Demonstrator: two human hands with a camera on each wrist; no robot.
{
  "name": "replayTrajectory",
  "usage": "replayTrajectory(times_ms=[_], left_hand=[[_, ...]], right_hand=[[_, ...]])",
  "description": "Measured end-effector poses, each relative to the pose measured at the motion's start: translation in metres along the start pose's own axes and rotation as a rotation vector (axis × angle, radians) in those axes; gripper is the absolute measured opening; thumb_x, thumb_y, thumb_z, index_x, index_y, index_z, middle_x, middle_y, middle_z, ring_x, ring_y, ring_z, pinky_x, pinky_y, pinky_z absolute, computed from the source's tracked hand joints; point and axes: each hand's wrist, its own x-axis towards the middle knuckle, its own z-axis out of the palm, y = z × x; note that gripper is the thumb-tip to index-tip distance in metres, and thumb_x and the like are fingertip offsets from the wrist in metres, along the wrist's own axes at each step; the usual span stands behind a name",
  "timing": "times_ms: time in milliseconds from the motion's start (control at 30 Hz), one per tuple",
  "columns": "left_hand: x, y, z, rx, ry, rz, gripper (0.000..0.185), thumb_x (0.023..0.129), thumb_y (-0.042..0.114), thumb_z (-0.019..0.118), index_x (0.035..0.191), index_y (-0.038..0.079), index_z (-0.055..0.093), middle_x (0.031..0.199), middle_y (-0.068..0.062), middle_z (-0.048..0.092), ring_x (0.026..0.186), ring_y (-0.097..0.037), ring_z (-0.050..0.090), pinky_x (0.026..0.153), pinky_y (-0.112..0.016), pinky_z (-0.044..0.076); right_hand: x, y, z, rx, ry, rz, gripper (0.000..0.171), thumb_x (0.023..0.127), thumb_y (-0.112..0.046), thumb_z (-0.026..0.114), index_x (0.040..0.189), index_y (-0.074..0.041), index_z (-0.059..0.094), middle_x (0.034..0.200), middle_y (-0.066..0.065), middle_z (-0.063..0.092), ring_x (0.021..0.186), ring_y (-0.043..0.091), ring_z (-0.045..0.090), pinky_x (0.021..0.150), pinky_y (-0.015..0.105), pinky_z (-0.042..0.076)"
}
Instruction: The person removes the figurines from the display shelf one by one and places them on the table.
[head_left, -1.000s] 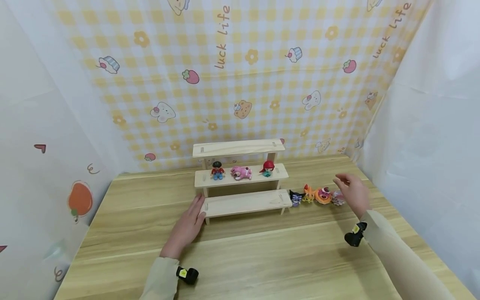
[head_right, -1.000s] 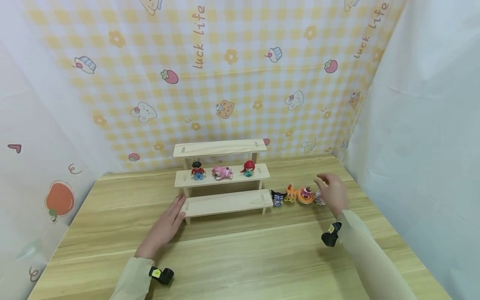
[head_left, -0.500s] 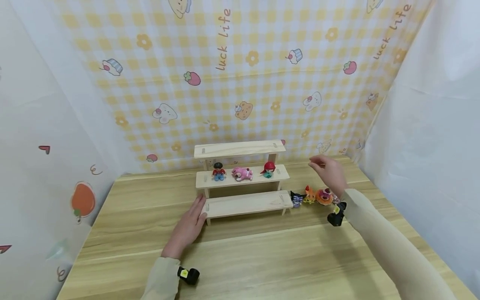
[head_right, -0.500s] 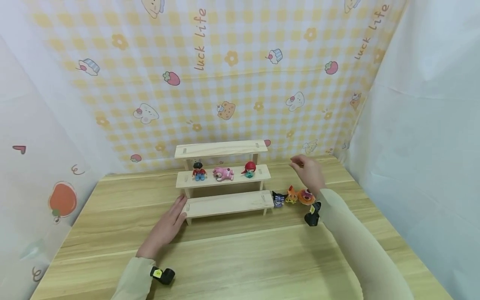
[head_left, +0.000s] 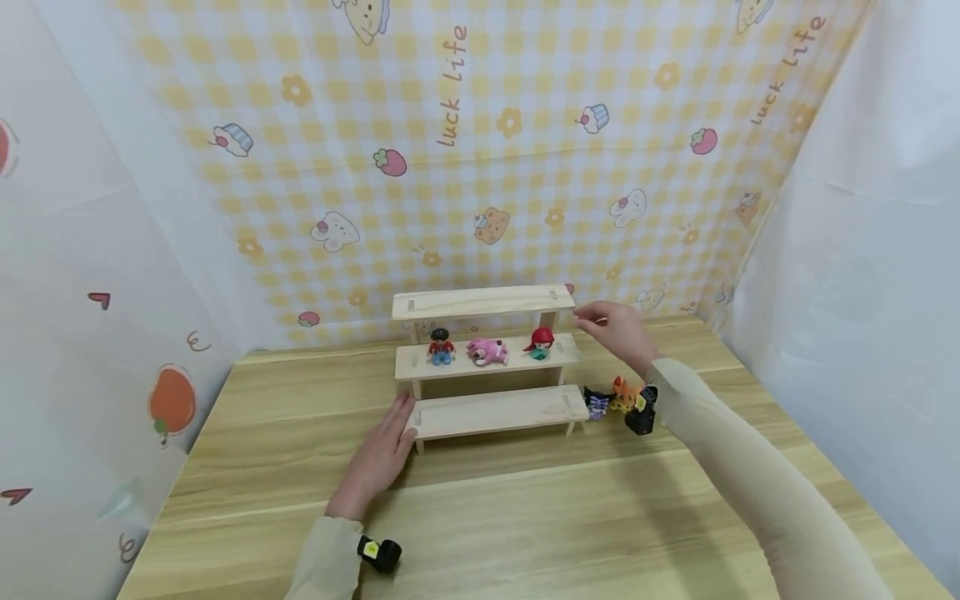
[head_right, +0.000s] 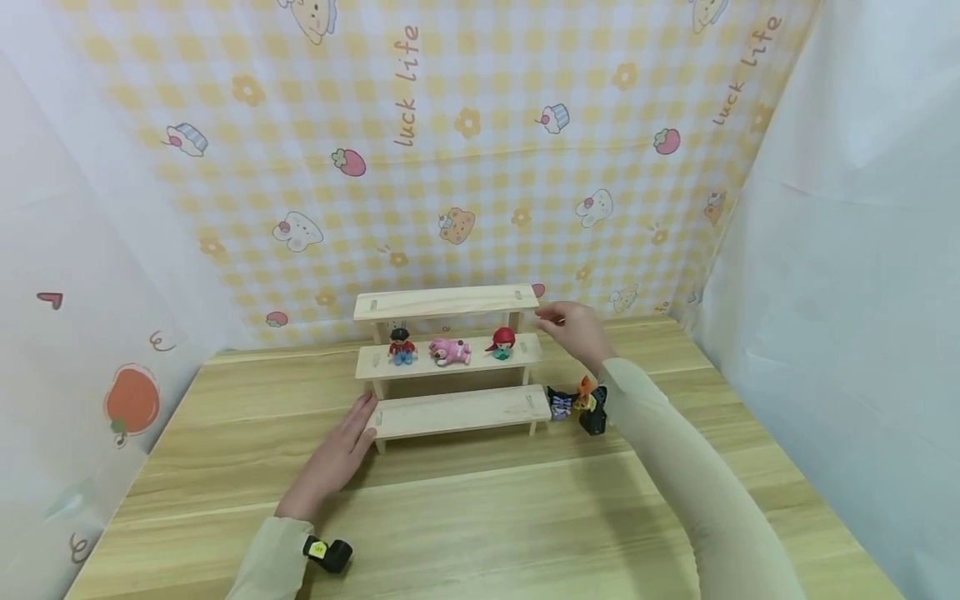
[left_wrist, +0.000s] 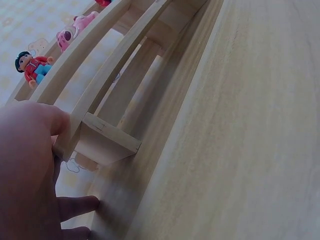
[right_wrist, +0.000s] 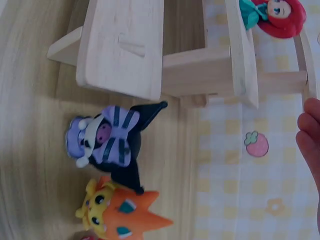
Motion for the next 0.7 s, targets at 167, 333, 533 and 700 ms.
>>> replayTrajectory(times_ms=[167, 333, 533, 700], left_hand=[[0.000, -0.001, 0.003, 0.009, -0.012, -0.009, 0.056, 0.103, 0.026, 0.039, 0.153, 0.011, 0.019, 0.160, -0.011, 0.015, 0.143, -0.035, 0.025, 0.114, -0.054, 0.026], [-0.002, 0.000, 0.003, 0.005, 0.006, -0.007, 0.055, 0.103, 0.025, 0.040, 0.153, 0.010, 0.021, 0.160, -0.012, 0.016, 0.142, -0.036, 0.026, 0.113, -0.054, 0.027], [-0.003, 0.002, 0.001, 0.009, 0.037, 0.014, 0.054, 0.103, 0.024, 0.041, 0.152, 0.008, 0.023, 0.159, -0.014, 0.020, 0.141, -0.038, 0.028, 0.112, -0.055, 0.029], [-0.002, 0.002, 0.000, 0.020, 0.029, 0.012, 0.054, 0.103, 0.024, 0.040, 0.152, 0.007, 0.023, 0.159, -0.014, 0.019, 0.141, -0.038, 0.029, 0.111, -0.056, 0.029]], right_hand=[[0.006, -0.011, 0.008, 0.000, -0.088, -0.024, 0.029, 0.093, -0.025, 0.064, 0.116, -0.008, 0.069, 0.112, 0.010, 0.069, 0.099, 0.026, 0.064, 0.083, 0.041, 0.055], [0.009, -0.019, 0.018, 0.033, -0.172, -0.072, 0.034, 0.091, -0.026, 0.065, 0.119, -0.006, 0.067, 0.111, 0.009, 0.070, 0.098, 0.023, 0.065, 0.086, 0.040, 0.054], [0.010, -0.023, 0.025, 0.045, -0.198, -0.068, 0.039, 0.091, -0.027, 0.066, 0.123, -0.005, 0.065, 0.111, 0.009, 0.069, 0.099, 0.023, 0.064, 0.088, 0.040, 0.053], [0.010, -0.025, 0.027, 0.019, -0.182, -0.083, 0.038, 0.090, -0.025, 0.066, 0.122, -0.004, 0.065, 0.112, 0.012, 0.068, 0.098, 0.025, 0.065, 0.085, 0.039, 0.055]])
